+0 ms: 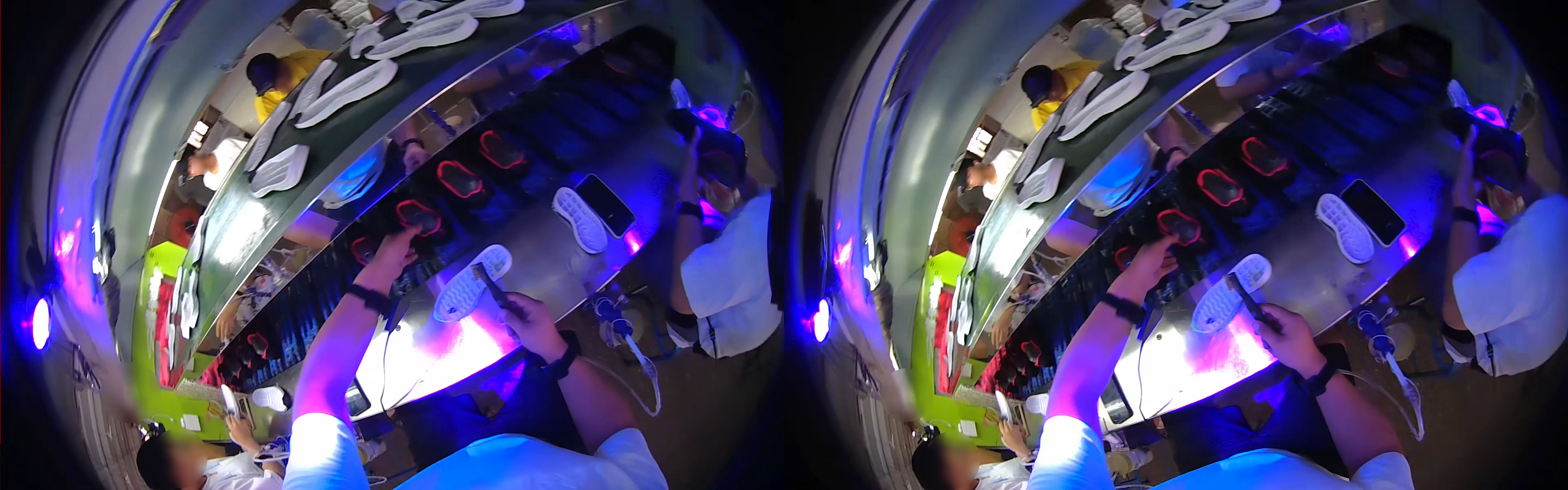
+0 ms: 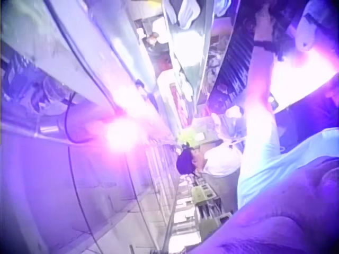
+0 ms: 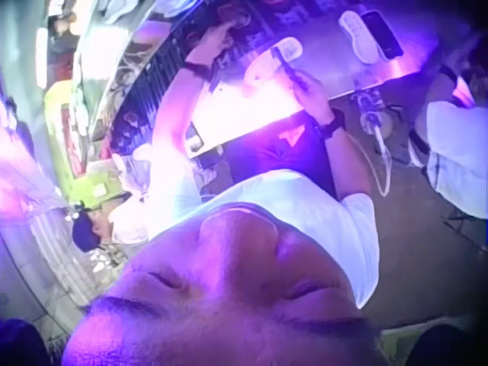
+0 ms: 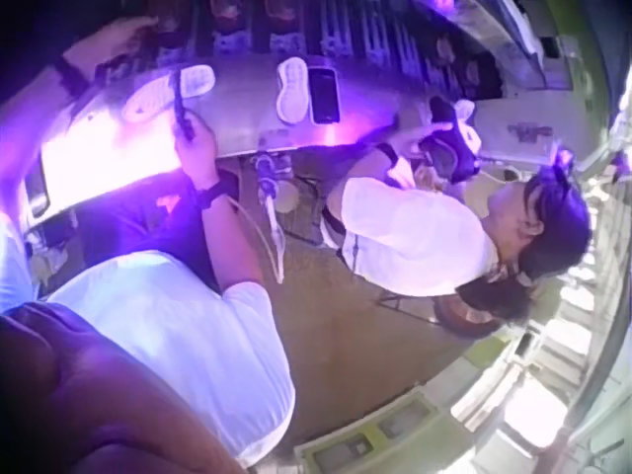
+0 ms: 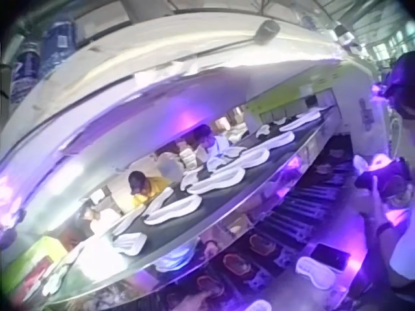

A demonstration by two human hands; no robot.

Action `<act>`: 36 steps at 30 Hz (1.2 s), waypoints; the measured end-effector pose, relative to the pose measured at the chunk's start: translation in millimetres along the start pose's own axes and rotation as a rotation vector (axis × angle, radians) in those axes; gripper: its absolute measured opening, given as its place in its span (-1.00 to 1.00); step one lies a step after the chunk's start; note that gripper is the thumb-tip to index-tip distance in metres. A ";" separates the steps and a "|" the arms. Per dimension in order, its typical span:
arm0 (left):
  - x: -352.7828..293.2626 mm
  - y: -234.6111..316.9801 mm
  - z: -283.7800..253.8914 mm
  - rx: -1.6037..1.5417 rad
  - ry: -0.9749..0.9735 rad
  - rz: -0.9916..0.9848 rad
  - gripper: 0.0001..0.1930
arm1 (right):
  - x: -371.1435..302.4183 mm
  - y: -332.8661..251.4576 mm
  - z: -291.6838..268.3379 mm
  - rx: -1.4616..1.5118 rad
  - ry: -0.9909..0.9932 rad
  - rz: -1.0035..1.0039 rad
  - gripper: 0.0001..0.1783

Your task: Applying adhesive to shoe soles and uppers using a brush on an assembly line.

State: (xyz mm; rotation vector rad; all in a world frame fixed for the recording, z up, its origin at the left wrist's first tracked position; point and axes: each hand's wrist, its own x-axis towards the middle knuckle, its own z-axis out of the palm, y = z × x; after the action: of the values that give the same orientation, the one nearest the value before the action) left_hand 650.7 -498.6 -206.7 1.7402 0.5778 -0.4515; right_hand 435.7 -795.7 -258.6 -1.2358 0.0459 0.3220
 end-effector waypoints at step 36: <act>-222.5 -157.0 -72.7 0.441 -0.493 0.791 -0.41 | 28.4 0.7 -8.9 -0.462 0.174 -0.263 -0.69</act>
State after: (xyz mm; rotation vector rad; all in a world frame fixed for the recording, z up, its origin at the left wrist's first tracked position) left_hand 378.3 -430.0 -182.9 1.9998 -0.5982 -0.4260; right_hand 463.9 -797.6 -268.1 -1.7052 -0.0446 -0.0100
